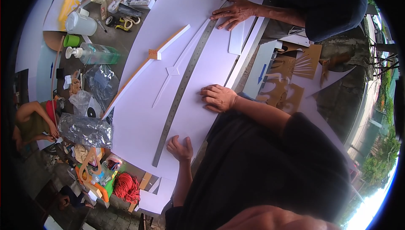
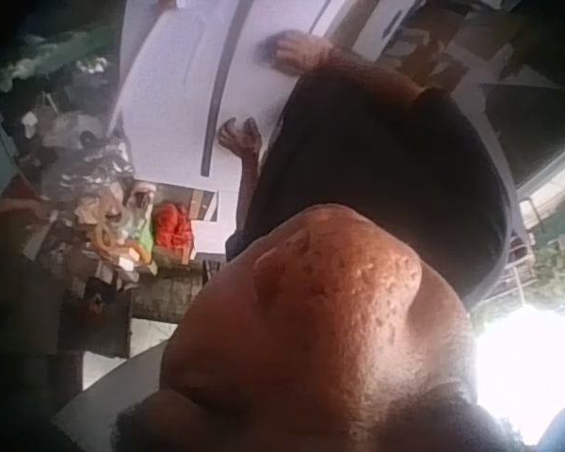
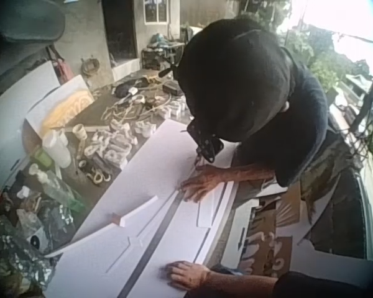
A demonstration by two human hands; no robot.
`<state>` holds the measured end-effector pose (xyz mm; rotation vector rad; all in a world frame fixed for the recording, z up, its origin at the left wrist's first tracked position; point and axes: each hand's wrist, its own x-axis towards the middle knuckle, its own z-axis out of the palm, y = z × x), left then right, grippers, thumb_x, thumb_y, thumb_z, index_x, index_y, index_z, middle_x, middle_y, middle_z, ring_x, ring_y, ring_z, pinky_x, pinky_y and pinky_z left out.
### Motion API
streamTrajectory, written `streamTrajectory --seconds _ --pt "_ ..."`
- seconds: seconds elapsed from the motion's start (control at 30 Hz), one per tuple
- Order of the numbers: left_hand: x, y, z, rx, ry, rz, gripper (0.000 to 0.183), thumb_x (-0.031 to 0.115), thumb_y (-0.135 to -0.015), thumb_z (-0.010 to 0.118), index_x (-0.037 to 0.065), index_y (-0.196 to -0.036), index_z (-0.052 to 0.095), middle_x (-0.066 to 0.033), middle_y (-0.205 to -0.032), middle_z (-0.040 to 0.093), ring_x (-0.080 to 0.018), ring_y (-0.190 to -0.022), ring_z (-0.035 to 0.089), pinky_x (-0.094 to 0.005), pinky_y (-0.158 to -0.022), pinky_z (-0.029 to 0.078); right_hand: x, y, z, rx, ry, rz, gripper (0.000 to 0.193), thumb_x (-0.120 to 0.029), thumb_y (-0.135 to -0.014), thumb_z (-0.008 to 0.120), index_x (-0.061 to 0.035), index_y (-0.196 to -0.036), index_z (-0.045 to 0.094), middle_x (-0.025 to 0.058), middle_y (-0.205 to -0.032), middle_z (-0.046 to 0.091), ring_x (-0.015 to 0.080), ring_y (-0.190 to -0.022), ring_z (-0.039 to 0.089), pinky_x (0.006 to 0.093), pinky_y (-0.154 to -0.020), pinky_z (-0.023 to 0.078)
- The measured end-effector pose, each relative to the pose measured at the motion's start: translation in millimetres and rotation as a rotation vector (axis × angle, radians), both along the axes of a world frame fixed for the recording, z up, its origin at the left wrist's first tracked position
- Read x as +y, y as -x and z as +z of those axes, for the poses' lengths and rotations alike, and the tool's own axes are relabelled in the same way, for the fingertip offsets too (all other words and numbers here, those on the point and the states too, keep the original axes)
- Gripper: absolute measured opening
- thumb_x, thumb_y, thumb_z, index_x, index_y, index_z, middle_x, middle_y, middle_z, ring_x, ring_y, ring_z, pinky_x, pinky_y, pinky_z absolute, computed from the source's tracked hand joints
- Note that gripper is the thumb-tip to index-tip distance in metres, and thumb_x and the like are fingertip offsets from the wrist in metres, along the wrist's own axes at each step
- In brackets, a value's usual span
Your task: The recorder measures and fits together white plastic sign components on a work table with another person.
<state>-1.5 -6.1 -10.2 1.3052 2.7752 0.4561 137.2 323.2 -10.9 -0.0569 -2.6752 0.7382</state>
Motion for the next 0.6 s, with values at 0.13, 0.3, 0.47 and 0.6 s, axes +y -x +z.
streamTrajectory --seconds 0.13,0.3,0.47,0.6 --pt "-1.1 0.5 -1.0 -0.006 0.025 0.009 0.053 0.051 -0.090 0.064 0.007 -0.118 0.054 -0.0172 -0.114 0.052 -0.0385 -0.102 0.049 -0.0512 -0.089 0.039 0.4 0.2 0.3 0.002 -0.004 0.001 0.024 -0.027 -0.086 0.069 -0.0096 -0.098 0.059 0.0108 -0.123 0.057 0.0285 -0.114 0.056 0.0391 -0.098 0.046" --pt "-1.1 0.3 -0.7 -0.019 0.015 0.008 0.054 0.051 -0.090 0.064 0.007 -0.118 0.054 -0.0173 -0.114 0.052 -0.0386 -0.103 0.048 -0.0511 -0.089 0.039 0.5 0.1 0.3 0.006 -0.013 -0.003 0.024 -0.027 -0.086 0.069 -0.0097 -0.099 0.059 0.0104 -0.123 0.057 0.0281 -0.113 0.056 0.0386 -0.098 0.046" --pt "-0.6 0.0 -0.2 -0.013 0.013 0.009 0.053 0.050 -0.090 0.064 0.006 -0.118 0.054 -0.0173 -0.114 0.052 -0.0387 -0.103 0.048 -0.0510 -0.089 0.039 -0.3 -0.4 -1.6 -0.022 -0.019 -0.001 0.023 -0.028 -0.088 0.068 -0.0098 -0.100 0.059 0.0103 -0.123 0.057 0.0282 -0.113 0.055 0.0389 -0.099 0.045" --pt "0.5 0.1 0.9 -0.004 0.003 0.003 0.053 0.050 -0.090 0.064 0.006 -0.118 0.055 -0.0175 -0.113 0.053 -0.0388 -0.102 0.049 -0.0510 -0.088 0.039 0.2 -0.2 -1.5 -0.026 -0.008 0.006 0.023 -0.028 -0.089 0.066 -0.0100 -0.100 0.060 0.0103 -0.123 0.057 0.0282 -0.114 0.055 0.0392 -0.099 0.045"
